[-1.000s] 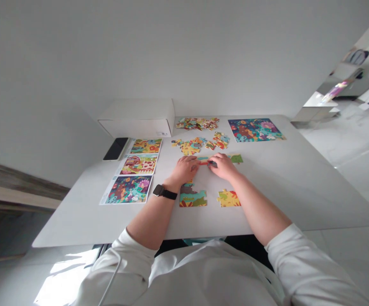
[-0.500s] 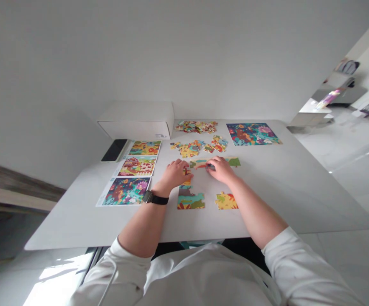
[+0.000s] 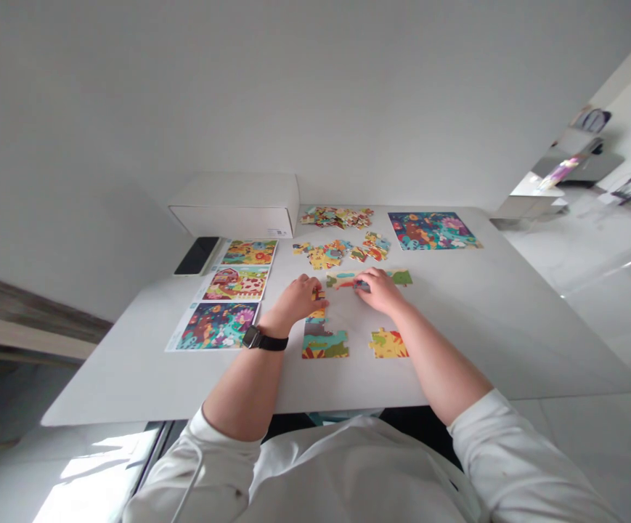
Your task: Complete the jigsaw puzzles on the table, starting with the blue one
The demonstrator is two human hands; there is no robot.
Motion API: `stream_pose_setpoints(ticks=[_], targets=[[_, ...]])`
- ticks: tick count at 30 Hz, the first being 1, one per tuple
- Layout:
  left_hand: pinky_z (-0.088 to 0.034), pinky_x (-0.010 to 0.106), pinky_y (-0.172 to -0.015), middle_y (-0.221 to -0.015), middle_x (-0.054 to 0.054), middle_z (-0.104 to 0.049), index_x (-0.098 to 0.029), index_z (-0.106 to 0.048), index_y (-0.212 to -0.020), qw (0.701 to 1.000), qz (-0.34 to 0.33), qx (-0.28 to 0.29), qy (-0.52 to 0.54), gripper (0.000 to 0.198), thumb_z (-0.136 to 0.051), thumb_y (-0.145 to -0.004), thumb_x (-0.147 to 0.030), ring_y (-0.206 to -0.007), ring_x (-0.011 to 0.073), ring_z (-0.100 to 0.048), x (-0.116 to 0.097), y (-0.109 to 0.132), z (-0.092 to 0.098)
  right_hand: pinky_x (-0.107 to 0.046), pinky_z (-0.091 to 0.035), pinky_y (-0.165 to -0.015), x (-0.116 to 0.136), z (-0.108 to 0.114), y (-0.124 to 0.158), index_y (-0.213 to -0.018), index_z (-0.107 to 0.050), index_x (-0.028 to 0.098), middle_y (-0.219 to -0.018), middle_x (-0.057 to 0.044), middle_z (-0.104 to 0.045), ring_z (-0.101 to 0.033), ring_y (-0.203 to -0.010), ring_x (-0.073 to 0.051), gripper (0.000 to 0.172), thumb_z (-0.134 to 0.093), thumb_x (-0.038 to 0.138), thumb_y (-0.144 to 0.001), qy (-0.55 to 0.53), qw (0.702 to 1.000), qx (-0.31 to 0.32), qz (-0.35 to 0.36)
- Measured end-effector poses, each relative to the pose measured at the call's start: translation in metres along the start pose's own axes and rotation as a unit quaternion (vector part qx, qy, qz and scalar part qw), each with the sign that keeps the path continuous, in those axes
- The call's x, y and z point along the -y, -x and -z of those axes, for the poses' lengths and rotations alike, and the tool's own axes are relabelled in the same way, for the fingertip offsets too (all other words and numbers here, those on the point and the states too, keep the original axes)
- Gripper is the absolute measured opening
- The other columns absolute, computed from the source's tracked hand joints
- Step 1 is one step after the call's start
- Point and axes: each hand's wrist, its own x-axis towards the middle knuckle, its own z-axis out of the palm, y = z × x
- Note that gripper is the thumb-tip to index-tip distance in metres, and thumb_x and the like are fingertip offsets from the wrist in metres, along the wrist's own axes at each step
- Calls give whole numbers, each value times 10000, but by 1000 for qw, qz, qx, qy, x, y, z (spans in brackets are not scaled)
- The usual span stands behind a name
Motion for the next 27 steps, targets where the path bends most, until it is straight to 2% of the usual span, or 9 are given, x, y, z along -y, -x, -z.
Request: stream_pose_setpoints(ticks=[7, 10, 13, 15, 18, 21, 27], targets=[[-565, 375, -910, -1053, 95, -680, -209, -725, -1042, 1000, 5, 3, -4, 289, -838, -851, -393, -983, 278, -711, 2, -2, -4, -449, -510, -1111, -1, -1, 0, -1151, -798, 250, -1225, -101, -725, -656, -1202, -281, 228, -739, 223, -932, -9, 1000, -2, 4], [-572, 381, -913, -1084, 100, -683, -215, -720, -1062, 1000, 13, -1, -4, 298, -825, -856, -403, -1003, 285, -717, 1, -1, -5, -448, -512, -1125, -1, 6, -1, -1160, -792, 246, -1239, -102, -737, -673, -1210, -273, 249, -717, 206, -926, -45, 999, -30, 4], [-577, 378, -915, -1163, 105, -686, -230, -702, -1124, 998, 29, -48, 9, 262, -752, -922, -390, -1017, 271, -721, 0, 0, -1, -458, -509, -1144, -1, 20, -4, -1184, -779, 255, -1273, -94, -750, -681, -1242, -274, 259, -666, 230, -952, -71, 992, -106, -23], [-574, 374, -905, -1163, 103, -699, -234, -686, -1141, 995, 39, -89, 25, 181, -643, -994, -331, -1017, 257, -720, 0, -1, 3, -463, -527, -1123, -2, 29, -9, -1188, -776, 258, -1271, -87, -766, -697, -1225, -280, 261, -652, 248, -959, -69, 988, -128, -55], [-560, 361, -889, -1125, 105, -730, -229, -665, -1144, 988, 59, -138, 46, 192, -497, -1056, -253, -1026, 250, -717, 0, -2, 10, -440, -559, -1072, -5, 40, -23, -1187, -783, 247, -1241, -85, -791, -731, -1161, -277, 263, -681, 249, -945, -44, 991, -94, -89], [-545, 354, -875, -1125, 114, -756, -222, -653, -1173, 981, 88, -165, 58, 240, -434, -1089, -269, -1035, 260, -724, -1, -2, 16, -417, -567, -1051, -11, 43, -48, -1222, -784, 234, -1257, -92, -798, -742, -1146, -271, 290, -697, 236, -945, -4, 993, -54, -109], [-528, 350, -821, -1089, 111, -786, -237, -646, -1213, 971, 133, -190, 63, 306, -366, -1121, -318, -1005, 271, -740, 2, -1, 18, -457, -554, -1044, -21, 33, -104, -1255, -791, 241, -1303, -141, -783, -722, -1205, -333, 338, -761, 283, -920, 109, 983, 22, -149]])
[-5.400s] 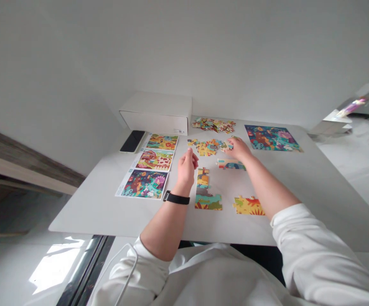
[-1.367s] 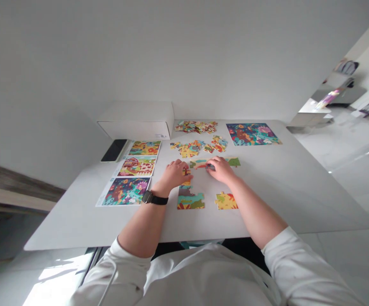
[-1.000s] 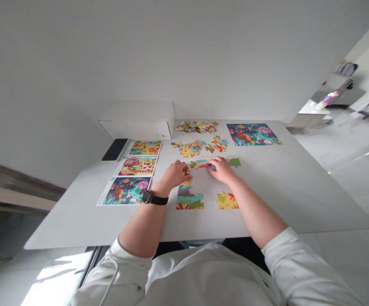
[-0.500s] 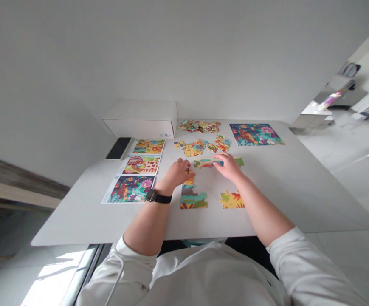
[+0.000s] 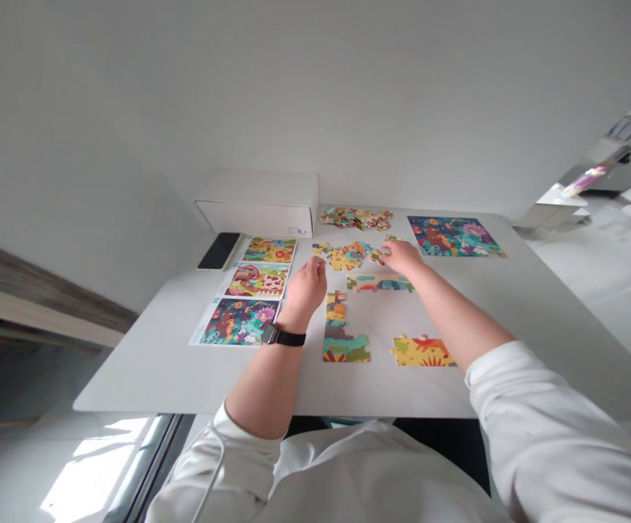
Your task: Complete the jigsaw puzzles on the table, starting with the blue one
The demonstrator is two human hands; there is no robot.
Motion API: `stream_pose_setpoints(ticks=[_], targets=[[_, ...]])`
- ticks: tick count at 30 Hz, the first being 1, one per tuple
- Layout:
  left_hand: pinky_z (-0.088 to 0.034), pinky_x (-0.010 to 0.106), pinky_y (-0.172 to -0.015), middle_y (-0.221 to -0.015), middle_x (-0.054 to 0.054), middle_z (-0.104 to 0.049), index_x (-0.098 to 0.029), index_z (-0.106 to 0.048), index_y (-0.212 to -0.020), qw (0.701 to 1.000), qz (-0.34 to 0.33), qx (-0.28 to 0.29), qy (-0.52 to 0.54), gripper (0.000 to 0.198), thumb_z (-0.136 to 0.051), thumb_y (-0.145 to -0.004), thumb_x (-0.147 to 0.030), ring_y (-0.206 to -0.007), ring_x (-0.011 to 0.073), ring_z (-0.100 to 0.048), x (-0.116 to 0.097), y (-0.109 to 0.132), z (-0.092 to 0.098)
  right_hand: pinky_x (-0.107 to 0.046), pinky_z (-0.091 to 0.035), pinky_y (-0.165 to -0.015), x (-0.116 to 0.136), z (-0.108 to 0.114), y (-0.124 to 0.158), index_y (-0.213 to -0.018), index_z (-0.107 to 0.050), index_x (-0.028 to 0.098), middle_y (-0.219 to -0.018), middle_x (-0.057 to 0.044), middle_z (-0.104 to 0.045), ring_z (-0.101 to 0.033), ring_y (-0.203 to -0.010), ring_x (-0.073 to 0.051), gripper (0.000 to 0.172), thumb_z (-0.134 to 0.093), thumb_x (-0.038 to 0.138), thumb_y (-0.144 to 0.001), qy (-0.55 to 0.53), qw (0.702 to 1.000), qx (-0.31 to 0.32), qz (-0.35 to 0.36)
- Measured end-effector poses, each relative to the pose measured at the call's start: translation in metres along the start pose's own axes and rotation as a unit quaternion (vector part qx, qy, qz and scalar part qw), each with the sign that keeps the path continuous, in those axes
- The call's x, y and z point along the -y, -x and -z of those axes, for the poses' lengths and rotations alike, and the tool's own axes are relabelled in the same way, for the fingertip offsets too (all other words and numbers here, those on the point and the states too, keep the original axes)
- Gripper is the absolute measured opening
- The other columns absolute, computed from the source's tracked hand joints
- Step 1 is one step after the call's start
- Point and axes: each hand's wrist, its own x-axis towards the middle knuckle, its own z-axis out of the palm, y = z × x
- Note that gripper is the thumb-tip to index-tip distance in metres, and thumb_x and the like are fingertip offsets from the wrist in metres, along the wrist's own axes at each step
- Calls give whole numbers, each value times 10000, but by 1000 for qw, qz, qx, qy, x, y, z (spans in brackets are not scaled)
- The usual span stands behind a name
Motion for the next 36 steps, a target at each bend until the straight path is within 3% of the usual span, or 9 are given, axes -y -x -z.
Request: stream_pose_setpoints(ticks=[6, 14, 16, 20, 23, 26, 30, 33, 36], targets=[[-497, 326, -750, -1034, 91, -794, -246, -649, -1202, 1000, 15, 24, 0, 271, -417, -1116, -357, -940, 257, -746, 4, -1, -5, -499, -531, -1059, 16, -7, -25, -1282, -775, 252, -1331, -176, -760, -703, -1234, -356, 479, -892, 323, -824, 42, 998, 56, -9], [-485, 305, -775, -1044, 81, -795, -248, -641, -1291, 997, 39, 61, -1, 308, -436, -1124, -405, -959, 244, -748, -3, 1, -4, -392, -550, -992, 29, 3, -33, -1337, -769, 241, -1411, -162, -726, -697, -1259, -340, 557, -900, 364, -809, 88, 987, 130, -16], [-485, 304, -776, -1041, 78, -795, -247, -642, -1295, 997, 40, 61, 1, 305, -444, -1122, -403, -963, 245, -748, -4, 1, -4, -359, -553, -954, 28, 6, -32, -1239, -818, 241, -1331, -145, -768, -725, -1191, -320, 464, -908, 358, -799, 71, 988, 136, -12], [-486, 307, -779, -1026, 72, -794, -242, -644, -1300, 998, 35, 58, 14, 286, -490, -1104, -382, -961, 246, -746, -4, 2, -6, -313, -553, -831, 16, 18, -26, -952, -861, 223, -971, -83, -833, -758, -892, -244, 114, -838, 258, -845, -14, 993, 118, -6], [-486, 306, -781, -1006, 69, -791, -239, -652, -1293, 998, 29, 58, 27, 277, -516, -1092, -374, -952, 242, -743, -4, 2, -7, -296, -556, -752, 7, 29, -17, -861, -826, 213, -821, -40, -800, -712, -728, -193, 76, -853, 276, -828, -140, 988, 69, -13], [-487, 303, -780, -986, 71, -785, -237, -670, -1261, 997, 24, 53, 41, 256, -537, -1079, -359, -943, 238, -736, -5, 2, -7, -286, -562, -715, 6, 38, 2, -846, -768, 198, -801, -33, -771, -682, -695, -162, 213, -912, 345, -789, -322, 946, 17, -18], [-478, 286, -755, -955, 59, -774, -231, -695, -1179, 994, 8, 42, 96, 207, -581, -1048, -345, -853, 207, -708, -7, 1, -7, -289, -594, -741, 22, 35, 40, -873, -696, 212, -817, -15, -742, -709, -741, -152, 399, -966, 463, -721, -558, 829, 9, -21], [-473, 265, -733, -943, 46, -774, -218, -702, -1087, 982, -5, 35, 185, 214, -580, -1049, -390, -782, 168, -674, -8, 1, -9, -302, -613, -756, 37, 21, 67, -873, -671, 227, -842, -4, -738, -739, -793, -169, 506, -999, 523, -628, -642, 765, 34, -38], [-486, 253, -741, -941, 43, -782, -206, -697, -1043, 958, -18, 47, 281, 284, -541, -1065, -442, -772, 147, -665, -8, 1, -14, -304, -610, -730, 47, 1, 85, -858, -673, 229, -852, 0, -743, -744, -798, -181, 570, -1009, 571, -550, -673, 736, 41, -65]])
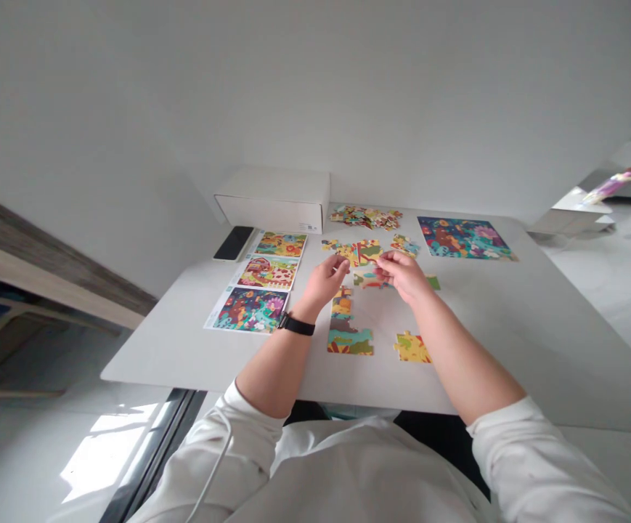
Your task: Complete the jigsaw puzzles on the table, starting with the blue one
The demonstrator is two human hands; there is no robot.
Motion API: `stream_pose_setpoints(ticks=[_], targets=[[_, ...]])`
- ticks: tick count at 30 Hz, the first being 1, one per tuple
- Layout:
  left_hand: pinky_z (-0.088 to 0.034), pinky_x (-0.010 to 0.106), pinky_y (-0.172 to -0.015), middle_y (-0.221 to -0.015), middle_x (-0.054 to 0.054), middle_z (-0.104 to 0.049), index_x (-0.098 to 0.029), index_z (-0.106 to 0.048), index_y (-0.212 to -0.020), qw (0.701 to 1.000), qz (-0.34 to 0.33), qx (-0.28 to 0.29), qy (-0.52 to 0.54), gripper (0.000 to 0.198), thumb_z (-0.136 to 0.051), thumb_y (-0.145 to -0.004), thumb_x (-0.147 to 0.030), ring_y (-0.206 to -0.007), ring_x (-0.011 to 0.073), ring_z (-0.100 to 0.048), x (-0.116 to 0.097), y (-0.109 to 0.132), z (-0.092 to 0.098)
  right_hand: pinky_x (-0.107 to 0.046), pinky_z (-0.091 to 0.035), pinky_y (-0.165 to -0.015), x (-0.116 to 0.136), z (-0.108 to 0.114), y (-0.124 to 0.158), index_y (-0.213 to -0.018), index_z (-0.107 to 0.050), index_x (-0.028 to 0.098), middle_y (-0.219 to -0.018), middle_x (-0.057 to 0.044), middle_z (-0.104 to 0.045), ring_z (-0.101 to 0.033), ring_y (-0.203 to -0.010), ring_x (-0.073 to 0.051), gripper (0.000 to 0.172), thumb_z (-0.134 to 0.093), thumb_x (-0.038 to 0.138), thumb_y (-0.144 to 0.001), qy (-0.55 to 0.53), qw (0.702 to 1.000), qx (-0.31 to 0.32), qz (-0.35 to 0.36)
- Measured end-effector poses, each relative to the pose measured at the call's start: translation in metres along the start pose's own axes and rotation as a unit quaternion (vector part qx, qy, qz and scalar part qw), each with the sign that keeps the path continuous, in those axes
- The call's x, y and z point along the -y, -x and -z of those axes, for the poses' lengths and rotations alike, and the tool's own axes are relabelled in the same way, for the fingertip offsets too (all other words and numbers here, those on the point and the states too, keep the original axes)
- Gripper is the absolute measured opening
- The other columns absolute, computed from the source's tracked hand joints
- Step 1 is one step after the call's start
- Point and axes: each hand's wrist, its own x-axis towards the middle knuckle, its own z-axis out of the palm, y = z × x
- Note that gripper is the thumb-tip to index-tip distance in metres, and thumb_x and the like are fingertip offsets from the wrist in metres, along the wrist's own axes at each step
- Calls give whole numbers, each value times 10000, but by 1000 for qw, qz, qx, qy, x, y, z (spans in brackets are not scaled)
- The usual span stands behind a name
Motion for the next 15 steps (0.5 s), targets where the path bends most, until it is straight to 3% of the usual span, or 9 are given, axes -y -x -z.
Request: stream_pose_setpoints(ticks=[5, 10, 15], targets=[[-509, 248, -752, -1011, 68, -784, -186, -701, -1079, 997, -14, 4, 80, 227, -676, -985, -391, -829, 147, -690, 9, -3, -7, -296, -558, -685, -29, -11, 7, -828, -675, 226, -826, -2, -758, -733, -754, -189, 617, -986, 640, -493, 7, 999, -32, -16], [-521, 247, -725, -908, 55, -771, -176, -712, -1032, 994, 17, -2, 110, 155, -729, -924, -286, -761, 140, -693, 27, -11, -12, -283, -482, -644, -43, -17, 8, -855, -698, 231, -764, -13, -754, -711, -739, -200, 542, -918, 651, -594, 62, 998, -11, -2], [-502, 249, -687, -861, 49, -776, -179, -729, -986, 995, 43, 3, 88, 120, -738, -896, -257, -731, 147, -690, 38, -17, -8, -328, -535, -696, -52, -16, 6, -902, -704, 240, -841, -33, -775, -722, -777, -224, 404, -799, 603, -751, 152, 987, -14, 43]])
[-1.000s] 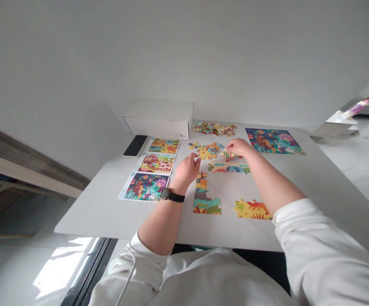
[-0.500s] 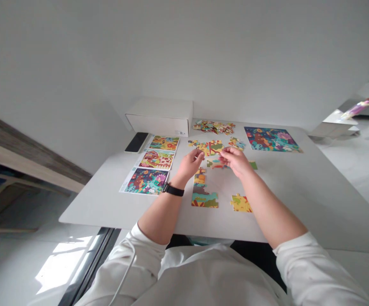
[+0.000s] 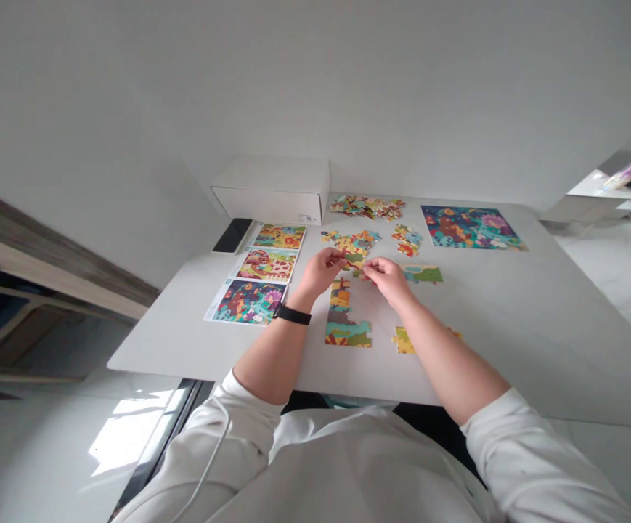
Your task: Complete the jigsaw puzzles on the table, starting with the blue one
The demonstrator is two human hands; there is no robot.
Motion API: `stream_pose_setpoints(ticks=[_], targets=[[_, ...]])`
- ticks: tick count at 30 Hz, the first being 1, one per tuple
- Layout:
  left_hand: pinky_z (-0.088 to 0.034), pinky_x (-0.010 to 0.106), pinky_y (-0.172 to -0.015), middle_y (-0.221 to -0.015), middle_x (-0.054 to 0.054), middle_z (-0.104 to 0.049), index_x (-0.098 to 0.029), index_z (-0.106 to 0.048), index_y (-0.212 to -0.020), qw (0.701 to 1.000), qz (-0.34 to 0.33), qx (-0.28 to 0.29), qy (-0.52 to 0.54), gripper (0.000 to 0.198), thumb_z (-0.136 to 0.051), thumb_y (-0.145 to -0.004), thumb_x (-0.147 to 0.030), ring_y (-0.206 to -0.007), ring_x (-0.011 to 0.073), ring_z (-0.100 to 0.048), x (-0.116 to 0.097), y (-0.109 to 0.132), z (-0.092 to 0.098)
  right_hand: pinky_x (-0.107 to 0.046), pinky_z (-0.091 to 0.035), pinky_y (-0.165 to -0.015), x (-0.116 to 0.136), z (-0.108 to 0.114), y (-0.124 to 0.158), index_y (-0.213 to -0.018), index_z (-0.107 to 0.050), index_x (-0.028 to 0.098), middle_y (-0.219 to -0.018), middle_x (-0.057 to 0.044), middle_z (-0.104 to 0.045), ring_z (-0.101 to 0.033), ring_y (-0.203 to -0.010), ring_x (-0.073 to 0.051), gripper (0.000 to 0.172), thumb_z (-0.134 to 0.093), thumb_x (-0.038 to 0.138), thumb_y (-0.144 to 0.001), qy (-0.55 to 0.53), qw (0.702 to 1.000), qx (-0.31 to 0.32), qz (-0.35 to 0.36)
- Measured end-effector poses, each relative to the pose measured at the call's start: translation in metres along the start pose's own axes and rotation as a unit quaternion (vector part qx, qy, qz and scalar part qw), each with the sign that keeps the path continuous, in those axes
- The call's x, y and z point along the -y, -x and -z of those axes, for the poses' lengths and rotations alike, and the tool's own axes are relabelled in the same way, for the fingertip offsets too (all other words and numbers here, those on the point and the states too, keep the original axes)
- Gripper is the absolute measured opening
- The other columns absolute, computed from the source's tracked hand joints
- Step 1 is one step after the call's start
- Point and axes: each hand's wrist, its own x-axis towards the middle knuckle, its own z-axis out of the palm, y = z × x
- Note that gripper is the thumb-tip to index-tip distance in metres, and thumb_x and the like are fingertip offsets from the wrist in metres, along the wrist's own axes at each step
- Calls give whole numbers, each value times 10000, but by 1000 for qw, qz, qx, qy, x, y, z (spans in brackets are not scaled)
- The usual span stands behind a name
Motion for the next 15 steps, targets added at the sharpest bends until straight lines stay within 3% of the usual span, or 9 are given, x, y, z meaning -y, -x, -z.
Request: stream_pose_setpoints(ticks=[5, 9, 15], targets=[[-481, 278, -694, -869, 48, -797, -196, -740, -955, 991, 31, -13, -130, 100, -731, -864, -236, -769, 184, -700, -1, 2, 14, -383, -592, -886, -4, 3, 3, -995, -732, 255, -987, -37, -804, -736, -872, -218, 143, -700, 330, -878, 157, 983, -28, 90], [-467, 291, -675, -876, 51, -808, -202, -750, -954, 980, 60, 2, -192, 102, -718, -873, -255, -758, 195, -703, -7, 6, 19, -384, -596, -946, -5, 2, 7, -1036, -756, 247, -1132, -69, -795, -749, -963, -216, 169, -657, 205, -906, 223, 964, -3, 143], [-500, 296, -699, -845, 56, -808, -213, -781, -953, 960, 77, 1, -268, 108, -744, -860, -252, -761, 208, -708, -14, 10, 15, -427, -562, -1018, -8, 0, 8, -1039, -791, 252, -1067, -75, -785, -722, -1016, -252, 183, -670, 185, -919, 314, 930, 20, 188]])
